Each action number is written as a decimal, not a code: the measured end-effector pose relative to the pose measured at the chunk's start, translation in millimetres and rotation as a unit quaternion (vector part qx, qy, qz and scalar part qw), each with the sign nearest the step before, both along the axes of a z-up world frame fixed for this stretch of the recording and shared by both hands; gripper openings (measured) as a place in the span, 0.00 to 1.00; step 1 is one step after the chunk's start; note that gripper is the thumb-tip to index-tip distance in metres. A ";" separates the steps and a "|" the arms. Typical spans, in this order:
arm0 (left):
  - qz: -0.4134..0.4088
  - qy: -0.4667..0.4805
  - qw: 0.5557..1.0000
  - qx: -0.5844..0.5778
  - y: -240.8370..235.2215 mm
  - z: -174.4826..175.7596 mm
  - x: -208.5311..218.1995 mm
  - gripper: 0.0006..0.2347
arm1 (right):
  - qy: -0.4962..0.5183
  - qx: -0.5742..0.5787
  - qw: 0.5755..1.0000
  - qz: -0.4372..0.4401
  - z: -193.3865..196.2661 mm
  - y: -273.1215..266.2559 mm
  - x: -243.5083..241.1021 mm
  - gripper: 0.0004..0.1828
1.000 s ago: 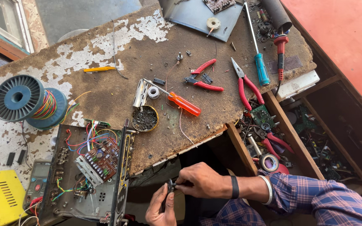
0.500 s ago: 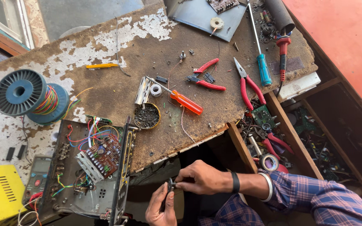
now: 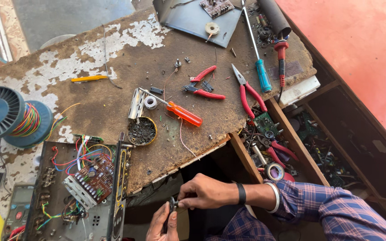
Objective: The person uses a screwdriver to remove screws from a metal chassis and detaches a small component. They then strip the ends of a white wire and use pliers to crimp a connector onto the wire. The work is performed on a cluttered workbench with various tools and electronic parts visible.
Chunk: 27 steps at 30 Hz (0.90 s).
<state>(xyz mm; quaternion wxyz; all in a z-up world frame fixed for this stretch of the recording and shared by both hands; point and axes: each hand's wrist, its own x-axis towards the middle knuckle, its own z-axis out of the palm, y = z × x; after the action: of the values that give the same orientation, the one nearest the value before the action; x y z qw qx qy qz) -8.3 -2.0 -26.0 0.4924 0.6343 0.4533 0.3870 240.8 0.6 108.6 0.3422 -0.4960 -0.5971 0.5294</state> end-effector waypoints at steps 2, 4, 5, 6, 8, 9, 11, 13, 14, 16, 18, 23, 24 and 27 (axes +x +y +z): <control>-0.011 0.017 1.000 0.022 4.0 -13.3 -3.4 0.12 | -0.018 0.047 0.999 -0.002 -1.2 -1.3 0.9 0.11; -0.019 0.027 0.999 0.042 5.9 -27.6 -6.2 0.13 | -0.045 0.088 0.995 -0.014 -3.7 -5.2 -0.3 0.10; -0.030 0.019 0.998 0.042 6.0 -34.5 -8.3 0.13 | -0.054 0.091 0.994 -0.023 -4.8 -6.3 -1.4 0.10; -0.042 0.012 0.998 0.043 5.9 -41.2 -10.7 0.13 | -0.063 0.095 0.993 -0.031 -5.5 -7.3 -3.2 0.10; -0.051 0.007 0.997 0.058 5.2 -55.0 -13.2 0.13 | -0.063 0.091 0.993 -0.042 -6.0 -6.8 -5.0 0.10; -0.052 0.010 0.996 0.071 3.8 -61.5 -15.7 0.13 | -0.053 0.082 0.994 -0.048 -6.1 -7.0 -6.3 0.10; -0.052 -0.006 0.995 0.080 2.6 -74.9 -19.2 0.14 | -0.014 0.043 0.998 -0.047 -5.9 -7.6 -6.0 0.11; -0.050 -0.045 0.995 0.075 6.8 -88.3 -21.5 0.16 | 0.044 -0.014 0.998 -0.033 -5.3 -6.9 -2.0 0.12; -0.109 -0.013 0.993 -0.040 18.7 -94.8 -25.9 0.18 | 0.058 -0.018 0.998 -0.025 -4.9 -6.3 -0.3 0.13; -0.222 0.051 0.936 -0.267 44.5 -104.7 -37.7 0.22 | 0.088 -0.026 0.996 -0.012 -4.6 -7.6 1.5 0.14; -0.215 0.003 0.958 -0.192 46.4 -110.3 -39.0 0.24 | 0.023 0.011 1.000 -0.010 -4.7 -7.2 0.9 0.13; -0.090 -0.002 0.987 -0.130 13.8 -92.5 -20.1 0.21 | -0.033 0.118 0.992 -0.028 -5.4 -8.7 -2.7 0.11; -0.056 -0.026 0.996 -0.067 4.2 -82.3 -14.9 0.20 | -0.051 0.120 0.991 -0.038 -5.6 -9.6 -3.9 0.10; 0.006 -0.063 0.997 -0.034 -7.8 -45.9 -1.5 0.17 | -0.045 0.106 0.992 -0.059 -4.2 -10.6 -6.2 0.11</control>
<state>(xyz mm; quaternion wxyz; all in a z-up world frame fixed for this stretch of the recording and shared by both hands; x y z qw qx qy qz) -9.8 -9.8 -71.9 0.5389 0.5890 0.4383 0.4130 234.6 -10.0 104.4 0.3962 -0.5146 -0.6348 0.4187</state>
